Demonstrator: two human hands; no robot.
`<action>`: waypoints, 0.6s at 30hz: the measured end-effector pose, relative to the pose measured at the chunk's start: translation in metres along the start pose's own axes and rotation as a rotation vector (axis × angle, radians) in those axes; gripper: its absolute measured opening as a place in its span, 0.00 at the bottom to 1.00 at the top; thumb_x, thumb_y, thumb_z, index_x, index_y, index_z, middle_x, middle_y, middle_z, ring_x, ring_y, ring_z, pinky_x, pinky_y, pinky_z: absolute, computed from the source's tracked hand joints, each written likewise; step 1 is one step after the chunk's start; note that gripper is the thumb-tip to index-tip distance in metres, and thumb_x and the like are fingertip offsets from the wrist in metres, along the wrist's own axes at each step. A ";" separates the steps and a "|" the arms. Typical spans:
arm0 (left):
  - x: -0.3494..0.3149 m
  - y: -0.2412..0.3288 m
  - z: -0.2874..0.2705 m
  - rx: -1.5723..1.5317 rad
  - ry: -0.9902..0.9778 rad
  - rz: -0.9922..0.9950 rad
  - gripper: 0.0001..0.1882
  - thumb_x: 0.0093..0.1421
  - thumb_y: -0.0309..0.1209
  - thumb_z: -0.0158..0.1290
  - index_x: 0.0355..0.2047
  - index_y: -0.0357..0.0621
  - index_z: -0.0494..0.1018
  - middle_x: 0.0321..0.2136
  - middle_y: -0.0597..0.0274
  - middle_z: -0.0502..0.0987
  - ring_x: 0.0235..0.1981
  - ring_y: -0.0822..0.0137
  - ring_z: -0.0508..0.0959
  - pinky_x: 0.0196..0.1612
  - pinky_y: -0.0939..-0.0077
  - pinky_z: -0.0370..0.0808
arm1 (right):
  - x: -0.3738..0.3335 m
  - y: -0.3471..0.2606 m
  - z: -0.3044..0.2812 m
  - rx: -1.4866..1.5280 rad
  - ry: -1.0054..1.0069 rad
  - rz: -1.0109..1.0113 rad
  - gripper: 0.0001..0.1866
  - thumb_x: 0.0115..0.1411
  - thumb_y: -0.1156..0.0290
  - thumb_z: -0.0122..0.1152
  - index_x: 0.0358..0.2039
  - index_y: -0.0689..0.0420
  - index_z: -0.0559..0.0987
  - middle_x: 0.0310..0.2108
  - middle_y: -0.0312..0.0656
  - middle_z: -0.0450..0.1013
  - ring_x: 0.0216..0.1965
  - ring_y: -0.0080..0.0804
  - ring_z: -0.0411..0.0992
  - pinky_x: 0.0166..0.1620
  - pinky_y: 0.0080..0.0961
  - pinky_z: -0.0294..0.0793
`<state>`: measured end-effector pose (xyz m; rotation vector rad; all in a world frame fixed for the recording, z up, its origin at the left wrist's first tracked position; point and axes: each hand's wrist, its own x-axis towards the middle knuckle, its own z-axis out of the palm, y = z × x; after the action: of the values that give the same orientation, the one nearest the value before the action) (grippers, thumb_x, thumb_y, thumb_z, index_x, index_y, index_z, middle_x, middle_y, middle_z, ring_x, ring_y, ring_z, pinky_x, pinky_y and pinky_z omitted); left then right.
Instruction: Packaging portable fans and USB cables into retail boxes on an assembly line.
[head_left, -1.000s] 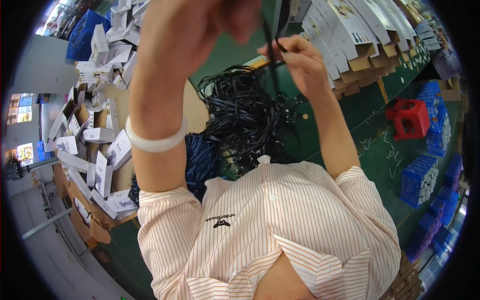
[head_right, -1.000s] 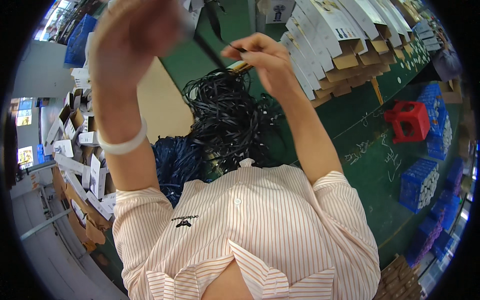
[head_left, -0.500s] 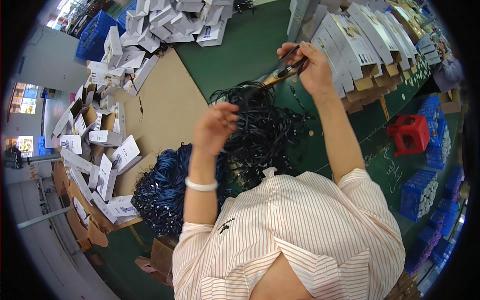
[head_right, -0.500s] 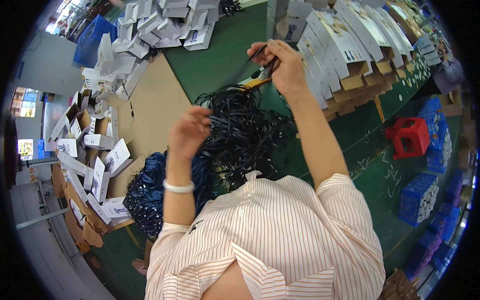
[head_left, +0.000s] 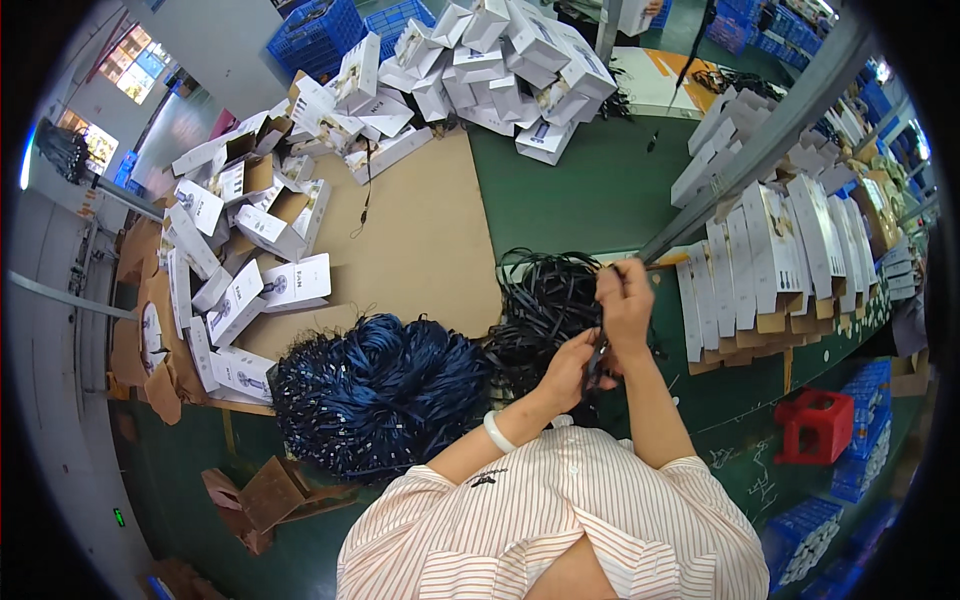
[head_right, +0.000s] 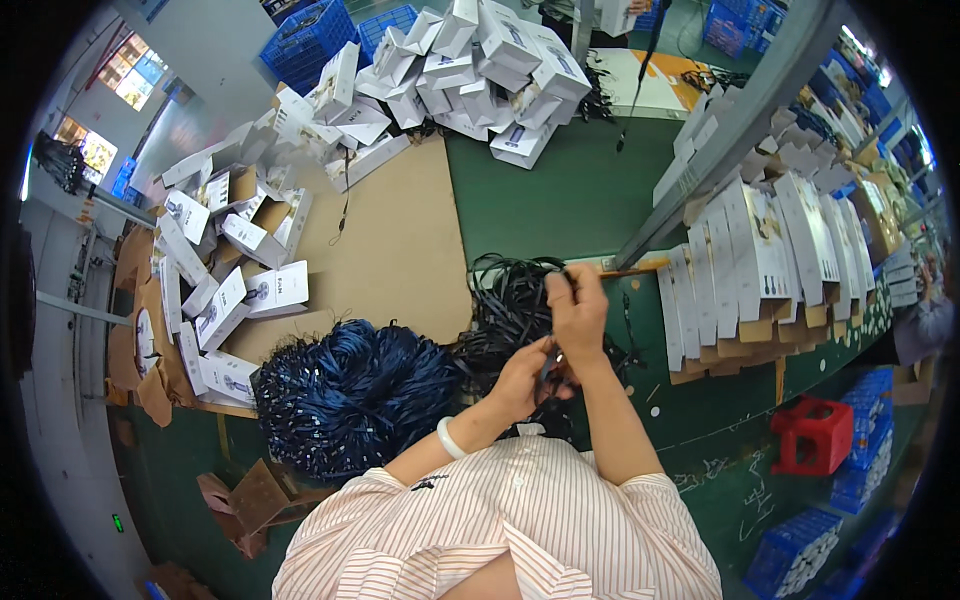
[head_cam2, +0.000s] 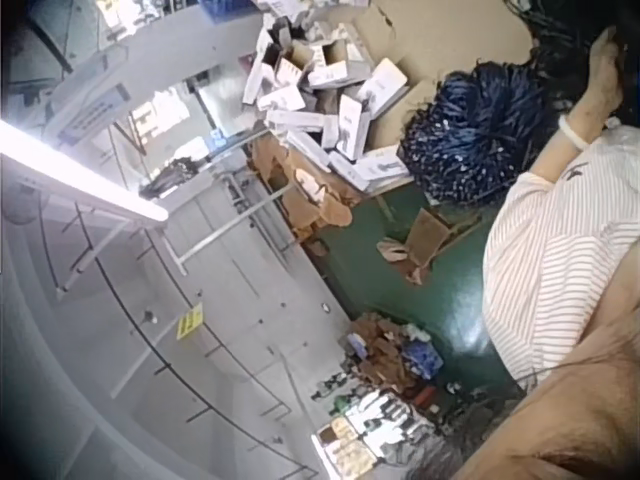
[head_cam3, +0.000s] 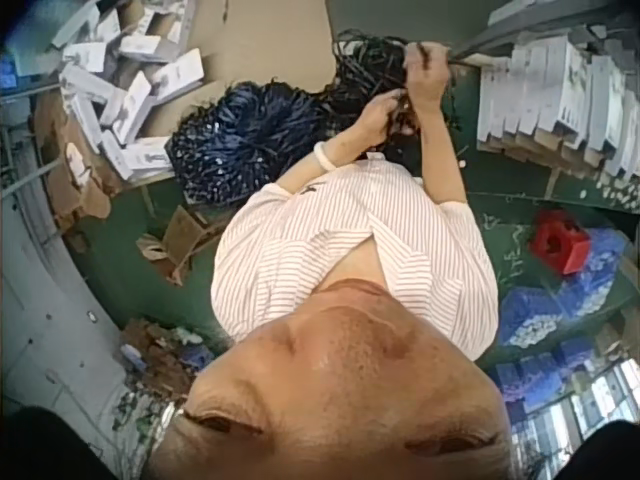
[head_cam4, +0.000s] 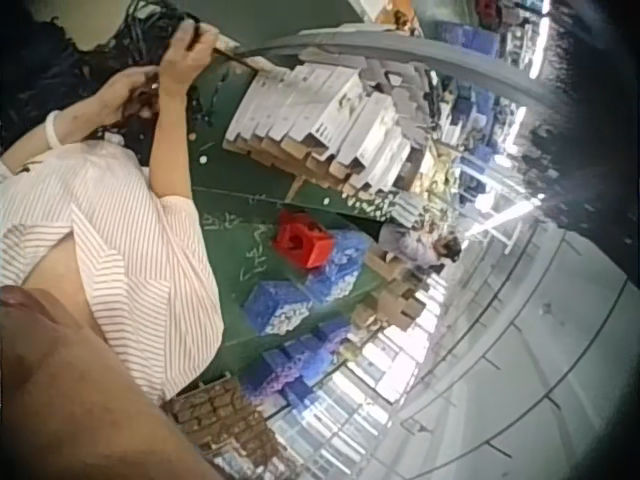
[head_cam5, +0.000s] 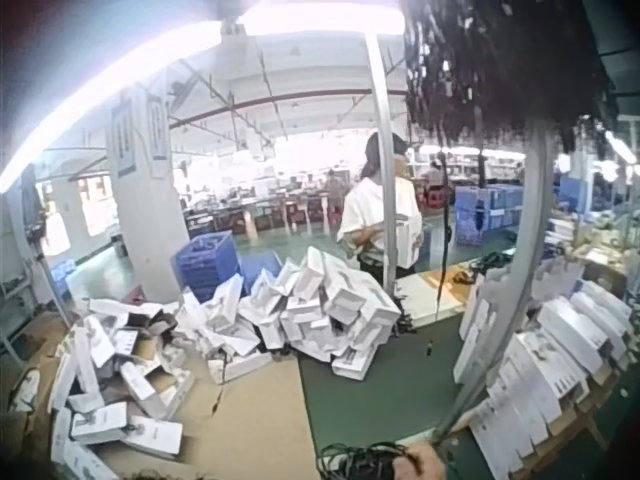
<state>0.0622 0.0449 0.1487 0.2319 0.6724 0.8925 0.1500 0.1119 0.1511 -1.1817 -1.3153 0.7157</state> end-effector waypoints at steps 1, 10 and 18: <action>0.000 -0.002 -0.011 0.068 0.017 0.015 0.10 0.54 0.24 0.39 0.34 0.40 0.69 0.21 0.64 0.68 0.17 0.76 0.66 0.16 0.85 0.59 | -0.004 -0.010 0.006 -0.089 -0.085 0.017 0.05 0.55 0.74 0.52 0.29 0.60 0.67 0.18 0.34 0.63 0.20 0.18 0.62 0.24 0.19 0.63; 0.021 0.003 -0.078 -0.268 0.206 -0.152 0.11 0.57 0.35 0.41 0.30 0.43 0.70 0.27 0.59 0.73 0.28 0.62 0.73 0.30 0.69 0.69 | -0.037 0.012 -0.001 -0.480 -0.827 -0.254 0.14 0.48 0.66 0.57 0.33 0.60 0.69 0.29 0.47 0.68 0.29 0.45 0.69 0.31 0.36 0.69; 0.030 0.019 -0.089 -0.136 -0.025 -0.078 0.19 0.57 0.40 0.46 0.45 0.42 0.65 0.36 0.59 0.73 0.36 0.63 0.73 0.39 0.69 0.70 | -0.033 0.047 -0.006 -0.351 -0.468 -0.141 0.10 0.48 0.82 0.45 0.32 0.62 0.71 0.27 0.50 0.69 0.29 0.47 0.71 0.30 0.33 0.71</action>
<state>0.0076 0.0720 0.0755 0.0947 0.5913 0.8553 0.1596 0.0948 0.0968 -1.2214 -1.9586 0.7004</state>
